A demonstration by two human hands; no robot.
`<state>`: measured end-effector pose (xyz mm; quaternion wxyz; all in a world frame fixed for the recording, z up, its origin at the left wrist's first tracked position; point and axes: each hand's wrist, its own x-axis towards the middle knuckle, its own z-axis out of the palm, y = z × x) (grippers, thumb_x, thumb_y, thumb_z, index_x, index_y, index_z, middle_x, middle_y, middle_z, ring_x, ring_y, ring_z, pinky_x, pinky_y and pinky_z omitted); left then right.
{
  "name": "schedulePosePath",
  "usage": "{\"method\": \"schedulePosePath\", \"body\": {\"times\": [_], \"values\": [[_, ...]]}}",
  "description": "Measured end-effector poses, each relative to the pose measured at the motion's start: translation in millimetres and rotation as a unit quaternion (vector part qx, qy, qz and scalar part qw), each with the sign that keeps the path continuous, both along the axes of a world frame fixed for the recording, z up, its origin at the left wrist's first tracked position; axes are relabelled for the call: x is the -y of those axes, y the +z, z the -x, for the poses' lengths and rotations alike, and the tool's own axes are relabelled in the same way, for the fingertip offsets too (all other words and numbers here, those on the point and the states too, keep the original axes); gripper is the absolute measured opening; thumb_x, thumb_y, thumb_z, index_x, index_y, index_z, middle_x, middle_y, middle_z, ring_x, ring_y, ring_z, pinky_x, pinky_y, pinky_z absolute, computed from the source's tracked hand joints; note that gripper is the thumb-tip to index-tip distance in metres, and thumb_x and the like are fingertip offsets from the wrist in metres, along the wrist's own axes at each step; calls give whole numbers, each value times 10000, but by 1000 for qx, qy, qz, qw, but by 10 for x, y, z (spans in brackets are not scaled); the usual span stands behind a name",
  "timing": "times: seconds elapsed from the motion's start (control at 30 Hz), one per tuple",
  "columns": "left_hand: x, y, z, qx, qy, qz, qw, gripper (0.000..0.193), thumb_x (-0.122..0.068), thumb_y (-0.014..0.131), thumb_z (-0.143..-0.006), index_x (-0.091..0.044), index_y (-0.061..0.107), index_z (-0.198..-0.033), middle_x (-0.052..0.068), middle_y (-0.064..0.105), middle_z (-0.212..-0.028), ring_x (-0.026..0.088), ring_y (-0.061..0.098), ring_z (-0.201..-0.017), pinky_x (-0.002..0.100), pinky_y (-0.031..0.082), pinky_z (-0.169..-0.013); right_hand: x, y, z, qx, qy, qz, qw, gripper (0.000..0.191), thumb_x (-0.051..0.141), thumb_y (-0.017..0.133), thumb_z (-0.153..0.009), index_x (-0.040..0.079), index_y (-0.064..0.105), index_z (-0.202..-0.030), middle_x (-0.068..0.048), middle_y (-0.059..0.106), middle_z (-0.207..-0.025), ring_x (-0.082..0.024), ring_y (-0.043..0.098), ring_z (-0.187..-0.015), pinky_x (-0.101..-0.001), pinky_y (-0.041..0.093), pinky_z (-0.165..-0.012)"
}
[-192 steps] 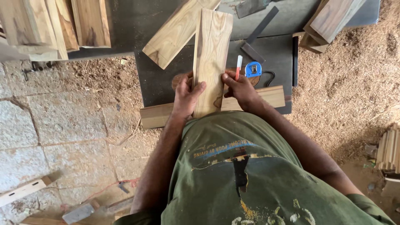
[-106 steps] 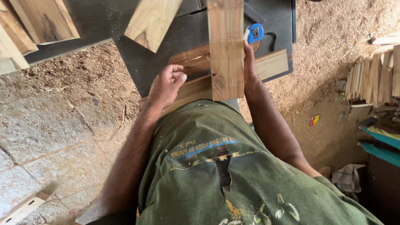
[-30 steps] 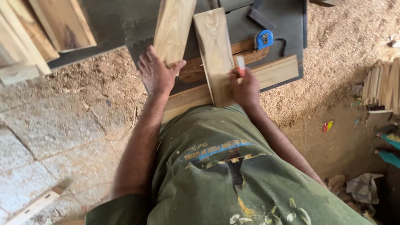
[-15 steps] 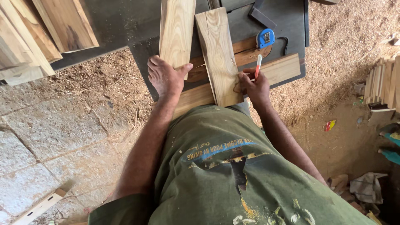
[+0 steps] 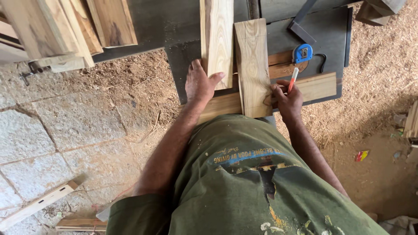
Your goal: The person measures and marks several wooden planks on a table saw using a tape measure, pencil, and square. They handle the planks one at a time, aligning the tools to draw cut lines before moving to the next piece.
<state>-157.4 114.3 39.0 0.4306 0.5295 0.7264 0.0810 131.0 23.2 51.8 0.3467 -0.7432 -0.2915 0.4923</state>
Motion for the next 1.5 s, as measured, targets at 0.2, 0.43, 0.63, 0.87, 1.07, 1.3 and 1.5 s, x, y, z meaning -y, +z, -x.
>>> {"method": "schedulePosePath", "body": {"times": [0.2, 0.43, 0.63, 0.87, 1.07, 1.3, 1.5], "values": [[39, -38, 93, 36, 0, 68, 997, 1007, -544, 782, -829, 47, 326, -1505, 216, 579, -1339, 274, 662, -1120, 416, 612, -877, 42, -33, -28, 3, 0, -2, 1000, 308, 168, 701, -1010, -23, 620, -1237, -45, 674, -880, -101, 673, -655, -272, 580, -512], [84, 108, 110, 2, 9, 68, 998, 908, -483, 795, -857, 12, 365, -1484, 225, 514, -1370, 279, 633, -1093, 395, 615, -821, -126, -101, -371, -2, -53, -141, 989, 496, 404, 409, -1162, 17, 719, -1185, -23, 632, -793, -69, 514, -632, -241, 410, -565], [92, 257, -42, -31, -49, -1, 998, 781, -418, 796, -902, -7, 428, -1456, 183, 556, -1348, 294, 595, -1160, 403, 592, -891, -679, 180, -841, 327, -30, -130, 936, 443, 390, 434, -1149, 72, 738, -1196, -90, 698, -882, -197, 620, -766, -335, 477, -640], [102, 206, -45, -5, 2, -2, 1000, 947, -408, 815, -871, 45, 271, -1499, 273, 445, -1407, 359, 525, -1214, 434, 562, -918, -889, 173, -524, 599, 269, -193, 729, 557, 333, 790, -816, 51, 604, -1259, -188, 726, -1113, -392, 695, -949, -502, 577, -791], [193, 416, -4, 25, -6, -133, 991, 862, -389, 788, -898, -5, 333, -1521, 229, 486, -1419, 342, 562, -1262, 424, 577, -1011, -1097, 344, -415, 49, -107, -31, 993, 264, 249, 586, -1070, 43, 614, -1232, -127, 642, -1003, -237, 646, -826, -354, 565, -670], [17, 1016, -22, 146, -171, -197, 954, 1108, -533, 847, -792, 3, 229, -1538, 328, 374, -1512, 437, 482, -1326, 519, 496, -1009, -1001, 1092, 332, 73, 465, -203, 859, 329, -7, 615, -957, -3, 654, -1284, -140, 713, -1113, -207, 692, -956, -325, 588, -810], [125, 1228, 296, 228, -228, -9, 947, 939, -476, 762, -864, -64, 304, -1573, 177, 701, -1292, 299, 727, -1119, 451, 545, -1050, -727, 1171, 1028, -165, 342, 0, 925, 264, -5, 692, -961, -24, 617, -1214, -128, 709, -1147, -152, 687, -1002, -291, 598, -880]]}}
